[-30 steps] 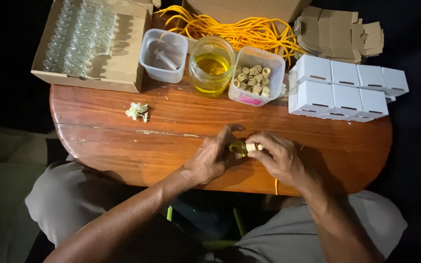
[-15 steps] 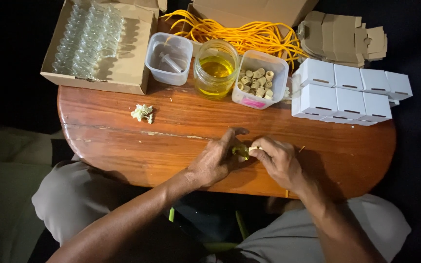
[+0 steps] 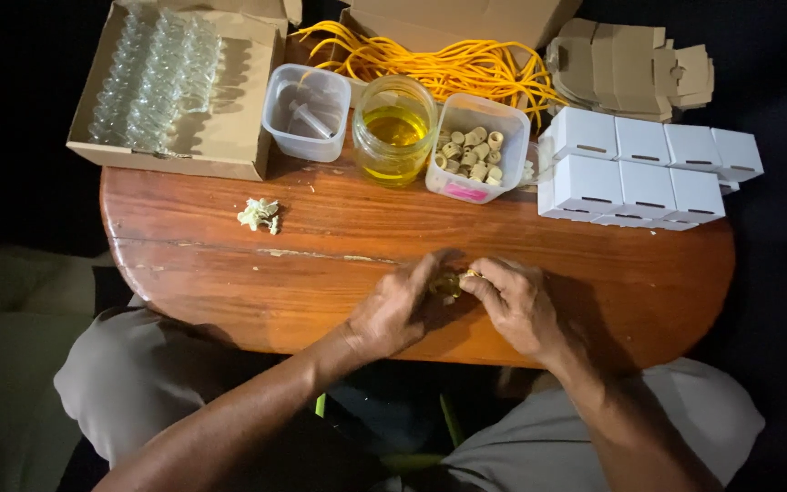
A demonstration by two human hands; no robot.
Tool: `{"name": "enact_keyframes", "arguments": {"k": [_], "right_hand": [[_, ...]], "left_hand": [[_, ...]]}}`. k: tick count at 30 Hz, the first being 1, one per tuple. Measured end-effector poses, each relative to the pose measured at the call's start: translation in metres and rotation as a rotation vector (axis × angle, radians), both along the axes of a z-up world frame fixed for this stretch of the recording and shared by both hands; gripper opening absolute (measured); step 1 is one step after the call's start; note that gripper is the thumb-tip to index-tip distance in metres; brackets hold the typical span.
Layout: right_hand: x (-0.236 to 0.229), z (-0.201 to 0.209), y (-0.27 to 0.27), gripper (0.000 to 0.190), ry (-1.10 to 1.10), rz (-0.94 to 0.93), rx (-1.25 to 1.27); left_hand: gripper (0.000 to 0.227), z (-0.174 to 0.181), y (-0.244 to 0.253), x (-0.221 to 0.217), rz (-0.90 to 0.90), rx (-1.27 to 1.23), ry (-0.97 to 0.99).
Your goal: Filling small glass vials with fragrance oil using a syringe and assembling decorative wooden caps with string.
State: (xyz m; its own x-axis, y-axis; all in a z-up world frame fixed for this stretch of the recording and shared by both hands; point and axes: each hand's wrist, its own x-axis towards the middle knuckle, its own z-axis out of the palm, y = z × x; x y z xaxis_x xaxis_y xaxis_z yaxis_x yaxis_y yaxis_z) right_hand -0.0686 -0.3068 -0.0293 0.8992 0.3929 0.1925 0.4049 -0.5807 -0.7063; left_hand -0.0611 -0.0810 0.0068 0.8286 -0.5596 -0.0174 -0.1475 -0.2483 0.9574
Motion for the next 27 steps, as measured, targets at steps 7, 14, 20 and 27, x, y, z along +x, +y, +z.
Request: {"name": "enact_keyframes", "arguments": {"k": [7, 14, 20, 27], "right_hand": [[0.001, 0.019, 0.008, 0.022, -0.047, 0.024, 0.052], [0.000, -0.008, 0.004, 0.014, -0.094, 0.037, 0.028], [-0.005, 0.003, 0.008, 0.014, 0.111, -0.087, 0.091], [-0.006, 0.016, -0.011, 0.018, 0.316, -0.201, 0.192]], "left_hand": [[0.072, -0.021, -0.008, 0.001, 0.044, -0.039, 0.089], [0.063, -0.004, -0.010, -0.003, 0.036, 0.071, 0.147], [0.095, -0.041, -0.014, -0.004, -0.077, 0.153, -0.268], [0.062, -0.051, -0.009, -0.001, 0.121, -0.080, -0.220]]}}
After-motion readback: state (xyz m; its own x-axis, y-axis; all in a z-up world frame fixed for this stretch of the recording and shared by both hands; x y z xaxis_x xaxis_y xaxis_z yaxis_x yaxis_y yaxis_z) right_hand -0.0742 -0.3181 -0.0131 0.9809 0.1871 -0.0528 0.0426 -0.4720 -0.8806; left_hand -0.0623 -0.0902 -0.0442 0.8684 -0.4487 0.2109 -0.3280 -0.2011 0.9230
